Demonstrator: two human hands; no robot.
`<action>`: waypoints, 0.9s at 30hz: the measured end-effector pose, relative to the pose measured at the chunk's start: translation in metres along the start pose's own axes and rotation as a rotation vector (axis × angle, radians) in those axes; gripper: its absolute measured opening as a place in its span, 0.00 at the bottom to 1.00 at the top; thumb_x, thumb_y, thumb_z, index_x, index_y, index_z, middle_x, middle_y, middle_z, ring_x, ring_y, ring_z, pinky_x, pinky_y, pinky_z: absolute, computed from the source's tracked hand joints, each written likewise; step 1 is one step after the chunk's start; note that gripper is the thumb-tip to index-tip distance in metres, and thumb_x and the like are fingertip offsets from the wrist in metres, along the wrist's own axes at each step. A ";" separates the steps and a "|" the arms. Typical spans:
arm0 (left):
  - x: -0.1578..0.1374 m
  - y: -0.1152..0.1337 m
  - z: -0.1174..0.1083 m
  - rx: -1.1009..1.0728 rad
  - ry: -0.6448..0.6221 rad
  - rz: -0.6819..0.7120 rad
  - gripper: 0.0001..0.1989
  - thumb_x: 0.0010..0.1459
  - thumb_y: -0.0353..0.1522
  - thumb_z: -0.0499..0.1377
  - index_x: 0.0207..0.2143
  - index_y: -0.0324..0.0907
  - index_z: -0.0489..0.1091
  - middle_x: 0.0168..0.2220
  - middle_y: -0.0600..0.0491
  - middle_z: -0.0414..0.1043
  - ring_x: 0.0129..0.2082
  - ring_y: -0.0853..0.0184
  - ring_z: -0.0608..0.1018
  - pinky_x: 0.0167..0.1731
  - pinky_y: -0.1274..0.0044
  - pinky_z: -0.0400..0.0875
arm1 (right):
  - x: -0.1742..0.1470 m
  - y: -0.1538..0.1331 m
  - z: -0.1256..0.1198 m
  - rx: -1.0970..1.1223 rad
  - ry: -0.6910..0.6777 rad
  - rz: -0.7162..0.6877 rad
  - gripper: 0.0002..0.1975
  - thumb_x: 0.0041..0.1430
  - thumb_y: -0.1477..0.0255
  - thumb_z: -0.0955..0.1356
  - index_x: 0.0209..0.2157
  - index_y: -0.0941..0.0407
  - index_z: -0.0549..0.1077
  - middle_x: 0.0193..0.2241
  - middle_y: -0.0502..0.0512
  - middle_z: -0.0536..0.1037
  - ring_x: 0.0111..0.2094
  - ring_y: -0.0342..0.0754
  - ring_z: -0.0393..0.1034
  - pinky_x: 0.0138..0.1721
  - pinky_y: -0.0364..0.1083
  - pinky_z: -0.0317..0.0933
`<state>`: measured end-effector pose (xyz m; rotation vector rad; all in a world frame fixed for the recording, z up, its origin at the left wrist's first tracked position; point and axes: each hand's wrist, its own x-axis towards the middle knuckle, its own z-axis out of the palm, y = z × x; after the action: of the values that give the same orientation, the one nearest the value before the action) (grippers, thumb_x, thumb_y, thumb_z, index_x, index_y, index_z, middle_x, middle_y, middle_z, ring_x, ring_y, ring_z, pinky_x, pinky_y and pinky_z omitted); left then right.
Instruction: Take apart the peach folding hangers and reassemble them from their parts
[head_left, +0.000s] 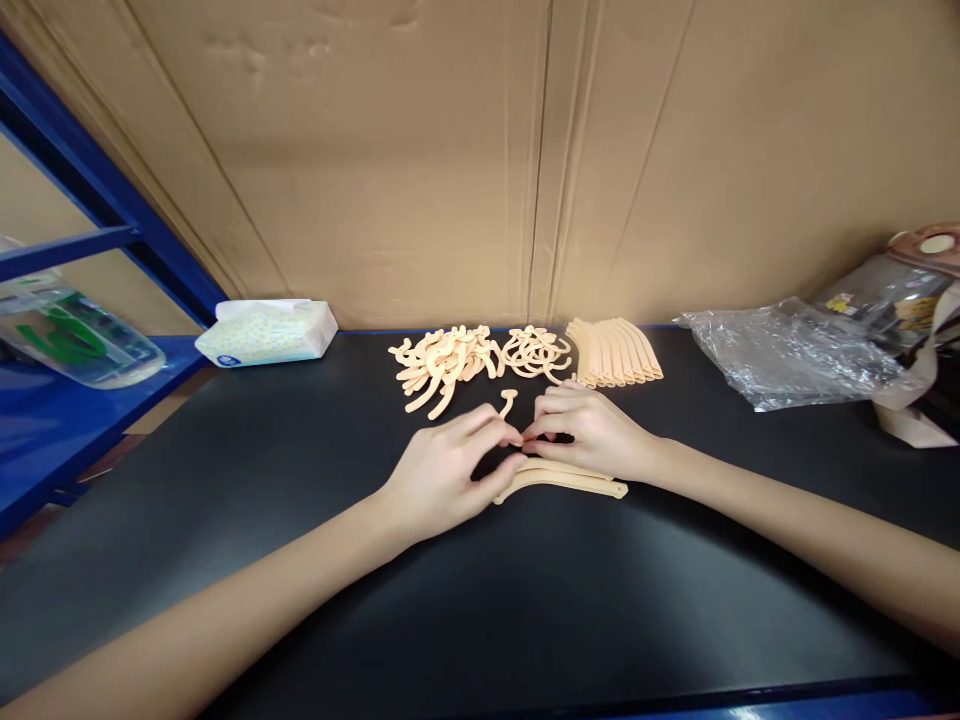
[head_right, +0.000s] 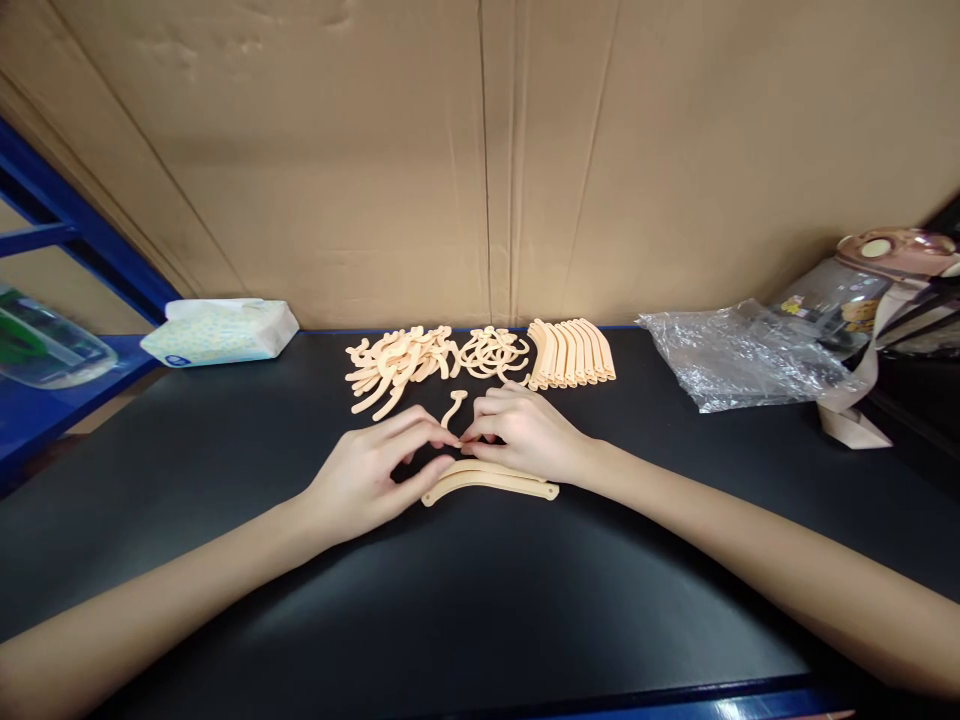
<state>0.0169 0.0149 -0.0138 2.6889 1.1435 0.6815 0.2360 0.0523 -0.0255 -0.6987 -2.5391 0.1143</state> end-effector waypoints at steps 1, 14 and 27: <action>0.001 -0.003 0.001 0.029 0.046 -0.020 0.11 0.65 0.37 0.51 0.41 0.44 0.71 0.37 0.54 0.72 0.35 0.69 0.74 0.32 0.78 0.69 | 0.000 -0.001 0.001 0.010 0.003 0.003 0.10 0.62 0.68 0.66 0.34 0.57 0.79 0.26 0.51 0.74 0.30 0.45 0.64 0.36 0.45 0.55; 0.007 -0.017 0.007 0.030 -0.018 -0.044 0.11 0.63 0.35 0.54 0.43 0.45 0.73 0.50 0.53 0.73 0.50 0.62 0.73 0.47 0.69 0.71 | -0.003 0.005 -0.002 0.143 0.042 0.112 0.11 0.63 0.68 0.65 0.38 0.57 0.78 0.28 0.53 0.77 0.29 0.43 0.68 0.31 0.42 0.60; 0.005 -0.018 0.000 0.057 -0.038 -0.066 0.14 0.59 0.42 0.58 0.42 0.44 0.72 0.43 0.54 0.74 0.44 0.64 0.75 0.41 0.73 0.70 | -0.010 0.004 0.003 0.114 -0.010 0.204 0.09 0.62 0.69 0.66 0.38 0.58 0.77 0.21 0.48 0.73 0.22 0.40 0.65 0.26 0.40 0.55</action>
<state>0.0081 0.0315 -0.0174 2.6844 1.2551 0.5944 0.2433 0.0509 -0.0334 -0.9112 -2.4424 0.3295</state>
